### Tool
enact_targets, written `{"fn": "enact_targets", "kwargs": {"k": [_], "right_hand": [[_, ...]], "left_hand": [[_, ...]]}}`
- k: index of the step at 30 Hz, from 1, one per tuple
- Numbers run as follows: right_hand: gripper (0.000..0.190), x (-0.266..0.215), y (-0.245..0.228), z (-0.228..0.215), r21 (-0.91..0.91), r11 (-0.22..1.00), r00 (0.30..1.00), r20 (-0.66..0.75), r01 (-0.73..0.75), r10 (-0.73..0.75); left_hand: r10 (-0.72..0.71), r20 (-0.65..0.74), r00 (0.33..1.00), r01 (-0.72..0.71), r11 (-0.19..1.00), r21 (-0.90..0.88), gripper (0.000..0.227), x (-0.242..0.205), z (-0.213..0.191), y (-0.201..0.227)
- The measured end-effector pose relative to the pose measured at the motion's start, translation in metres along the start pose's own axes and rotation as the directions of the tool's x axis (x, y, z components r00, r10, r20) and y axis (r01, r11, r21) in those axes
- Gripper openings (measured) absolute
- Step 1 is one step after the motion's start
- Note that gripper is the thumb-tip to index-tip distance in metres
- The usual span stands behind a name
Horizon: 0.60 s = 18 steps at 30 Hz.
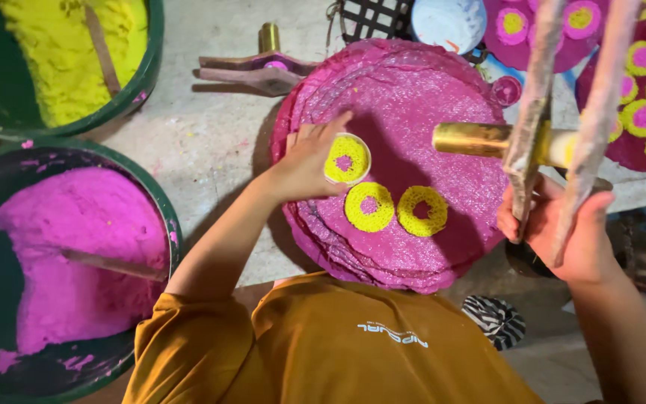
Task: The person uses wooden molds and extruders to shape pink and yellow dough into decorative flower patterns on flat circular bases.
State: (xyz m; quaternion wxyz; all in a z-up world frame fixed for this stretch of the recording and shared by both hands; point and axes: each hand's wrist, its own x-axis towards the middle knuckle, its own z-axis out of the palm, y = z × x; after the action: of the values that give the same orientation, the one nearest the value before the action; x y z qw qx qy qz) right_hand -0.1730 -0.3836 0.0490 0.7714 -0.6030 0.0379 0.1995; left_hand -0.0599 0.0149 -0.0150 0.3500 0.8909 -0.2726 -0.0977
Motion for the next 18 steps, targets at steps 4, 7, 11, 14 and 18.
{"fn": "enact_targets", "kwargs": {"k": [4, 7, 11, 14, 18], "right_hand": [[0.110, -0.013, 0.004, -0.009, 0.004, 0.998, 0.994, -0.088, 0.064, -0.064], [0.109, -0.013, 0.012, -0.015, 0.018, 0.996, 0.993, -0.083, 0.084, -0.083], [0.105, -0.006, 0.021, -0.017, -0.137, 0.985, 0.988, -0.098, 0.104, -0.118], [0.090, 0.014, 0.018, -0.012, -0.274, 0.962, 1.000, -0.027, -0.003, -0.004], [0.068, 0.079, 0.000, 0.000, -0.379, 0.880, 0.922, 0.143, -0.286, 0.361]], "left_hand": [[0.016, 0.014, 1.000, -0.014, 0.997, -0.077, 0.119, 0.036, -0.004, -0.011], [0.019, 0.004, 1.000, -0.019, 1.000, -0.004, 0.118, 0.075, 0.004, -0.017], [0.106, 0.019, 0.994, -0.106, 0.994, 0.003, 0.126, 0.105, 0.002, -0.022], [0.147, 0.024, 0.989, -0.117, 0.865, -0.488, 0.112, 0.105, -0.001, -0.013], [0.118, -0.218, 0.969, -0.193, -0.192, -0.962, 0.073, 0.115, 0.008, 0.017]]}}
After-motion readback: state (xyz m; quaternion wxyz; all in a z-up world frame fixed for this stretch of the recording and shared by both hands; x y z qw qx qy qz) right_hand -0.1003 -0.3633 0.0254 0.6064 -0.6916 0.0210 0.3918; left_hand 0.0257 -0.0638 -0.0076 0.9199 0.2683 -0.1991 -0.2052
